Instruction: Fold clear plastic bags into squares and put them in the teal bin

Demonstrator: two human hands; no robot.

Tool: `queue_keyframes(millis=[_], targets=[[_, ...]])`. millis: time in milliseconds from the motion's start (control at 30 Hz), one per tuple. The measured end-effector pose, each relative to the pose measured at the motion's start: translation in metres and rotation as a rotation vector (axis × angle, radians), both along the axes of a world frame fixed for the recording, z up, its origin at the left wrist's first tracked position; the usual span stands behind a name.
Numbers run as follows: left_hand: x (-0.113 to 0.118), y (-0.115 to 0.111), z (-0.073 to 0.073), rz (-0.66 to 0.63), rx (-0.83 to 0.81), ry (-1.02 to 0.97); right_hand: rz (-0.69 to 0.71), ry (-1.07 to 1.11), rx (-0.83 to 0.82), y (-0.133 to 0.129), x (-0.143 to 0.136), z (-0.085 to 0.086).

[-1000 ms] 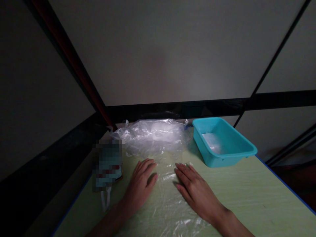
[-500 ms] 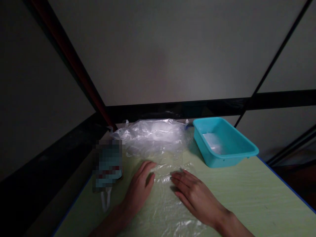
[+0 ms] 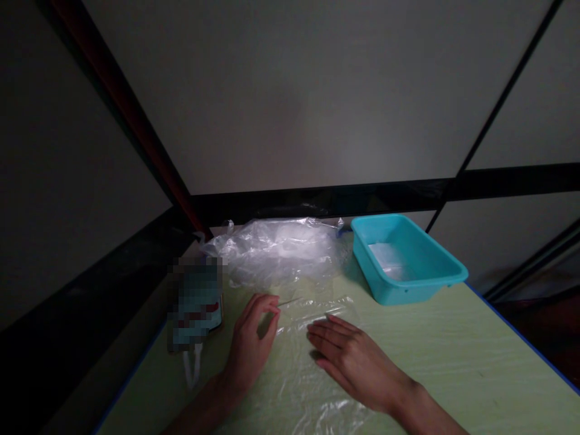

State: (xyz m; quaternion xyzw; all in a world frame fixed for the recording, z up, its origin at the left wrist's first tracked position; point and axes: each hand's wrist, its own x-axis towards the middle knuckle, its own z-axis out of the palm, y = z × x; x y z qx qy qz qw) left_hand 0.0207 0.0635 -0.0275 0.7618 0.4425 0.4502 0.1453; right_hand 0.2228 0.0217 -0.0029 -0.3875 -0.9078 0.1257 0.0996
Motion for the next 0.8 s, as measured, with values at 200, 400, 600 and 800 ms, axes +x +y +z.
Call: queue_keyframes(millis=[200, 400, 600, 800], targets=[[0.0, -0.002, -0.002, -0.003, -0.025, 0.079, -0.048, 0.053, 0.03, 0.001, 0.005, -0.004], [-0.002, 0.005, -0.017, 0.085, -0.065, 0.249, -0.028, 0.002, 0.045, 0.001, 0.003, -0.006], [-0.003, 0.011, -0.02, 0.112, -0.132, 0.143, -0.045, -0.013, 0.049, 0.001, 0.003, -0.007], [-0.002, 0.018, -0.017, 0.091, -0.149, 0.066, -0.053, -0.015, 0.055, 0.0, 0.002, -0.008]])
